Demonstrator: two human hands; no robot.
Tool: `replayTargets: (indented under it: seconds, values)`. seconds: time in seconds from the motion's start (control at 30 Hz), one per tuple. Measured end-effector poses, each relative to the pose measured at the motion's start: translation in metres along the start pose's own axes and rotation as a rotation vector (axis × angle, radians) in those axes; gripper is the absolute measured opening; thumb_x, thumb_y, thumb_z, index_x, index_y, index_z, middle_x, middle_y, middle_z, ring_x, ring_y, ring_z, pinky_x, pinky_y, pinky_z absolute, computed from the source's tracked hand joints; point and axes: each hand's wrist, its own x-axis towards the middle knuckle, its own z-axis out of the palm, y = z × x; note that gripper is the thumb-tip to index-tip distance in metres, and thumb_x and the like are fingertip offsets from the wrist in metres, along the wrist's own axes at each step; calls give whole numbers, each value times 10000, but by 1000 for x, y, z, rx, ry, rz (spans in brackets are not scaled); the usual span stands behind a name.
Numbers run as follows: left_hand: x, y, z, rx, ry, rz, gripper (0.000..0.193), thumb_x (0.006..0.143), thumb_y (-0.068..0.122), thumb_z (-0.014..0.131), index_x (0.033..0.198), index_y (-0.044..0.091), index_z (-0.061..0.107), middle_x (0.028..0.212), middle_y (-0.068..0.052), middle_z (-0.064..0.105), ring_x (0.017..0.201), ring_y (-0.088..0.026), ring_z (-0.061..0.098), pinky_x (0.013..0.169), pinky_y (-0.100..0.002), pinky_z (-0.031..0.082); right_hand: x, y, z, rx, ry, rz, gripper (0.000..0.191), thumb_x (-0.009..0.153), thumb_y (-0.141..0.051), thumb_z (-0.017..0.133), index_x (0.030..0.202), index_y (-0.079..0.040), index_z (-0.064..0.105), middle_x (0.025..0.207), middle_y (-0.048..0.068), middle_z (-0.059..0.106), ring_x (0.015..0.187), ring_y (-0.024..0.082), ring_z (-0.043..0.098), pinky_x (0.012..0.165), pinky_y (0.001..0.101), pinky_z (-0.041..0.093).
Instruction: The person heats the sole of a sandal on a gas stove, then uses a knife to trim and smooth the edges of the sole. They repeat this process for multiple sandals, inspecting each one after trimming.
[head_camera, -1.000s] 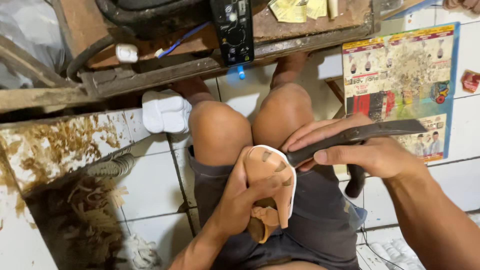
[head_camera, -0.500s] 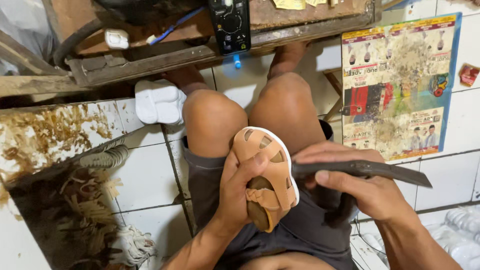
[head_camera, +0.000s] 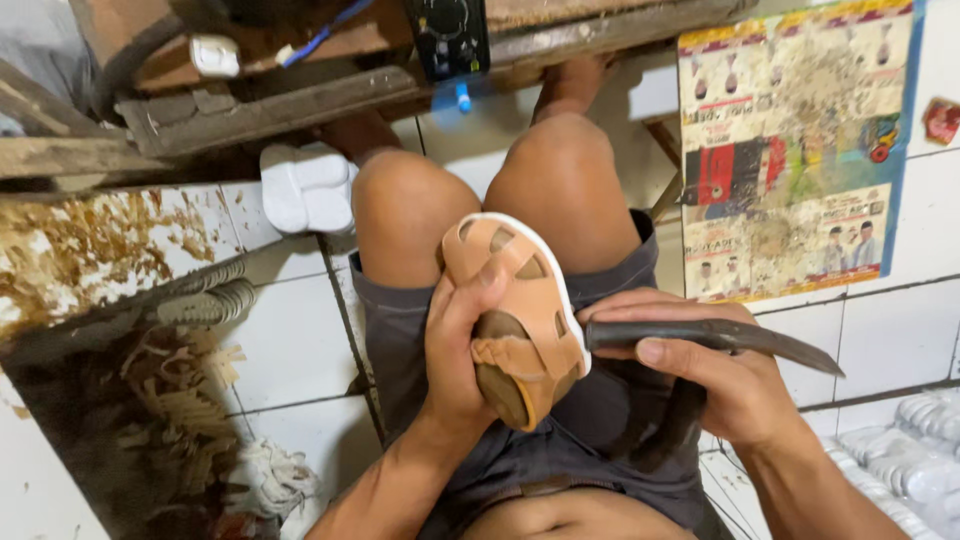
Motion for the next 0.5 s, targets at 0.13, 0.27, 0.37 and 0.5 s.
replayTargets:
  seconds: [0.13,0.27,0.37,0.5]
  values:
    - [-1,-1,4,2,17,30,338,961,206,557,1230,2,551,1018,-113,654,853,-186,687,753,-333,591,-15,13,15,-237,110,-182,351,860,-101,658,1136,96,748,1200,212,768,1193,300,695,1060,375,509]
    - [0,-3,3,57,16,64,314,974,189,587,1227,11,534,1003,-125,646,809,-198,677,716,-342,586,-18,11,29,-445,185,-224,316,859,-50,672,1148,54,747,1193,170,762,1128,261,712,1018,345,522]
    - [1,-5,-2,97,3,70,325,957,181,611,1221,14,519,994,-131,652,785,-203,680,676,-354,598,-11,0,31,-512,140,-277,305,879,-55,693,1169,23,749,1176,141,757,1073,229,730,944,317,550]
    - [3,-9,-11,86,-54,97,362,952,136,658,1246,-11,505,1034,-141,646,831,-197,668,710,-348,592,3,-21,23,-701,-15,-325,300,849,-81,728,1138,0,752,1139,99,760,987,190,759,837,287,581]
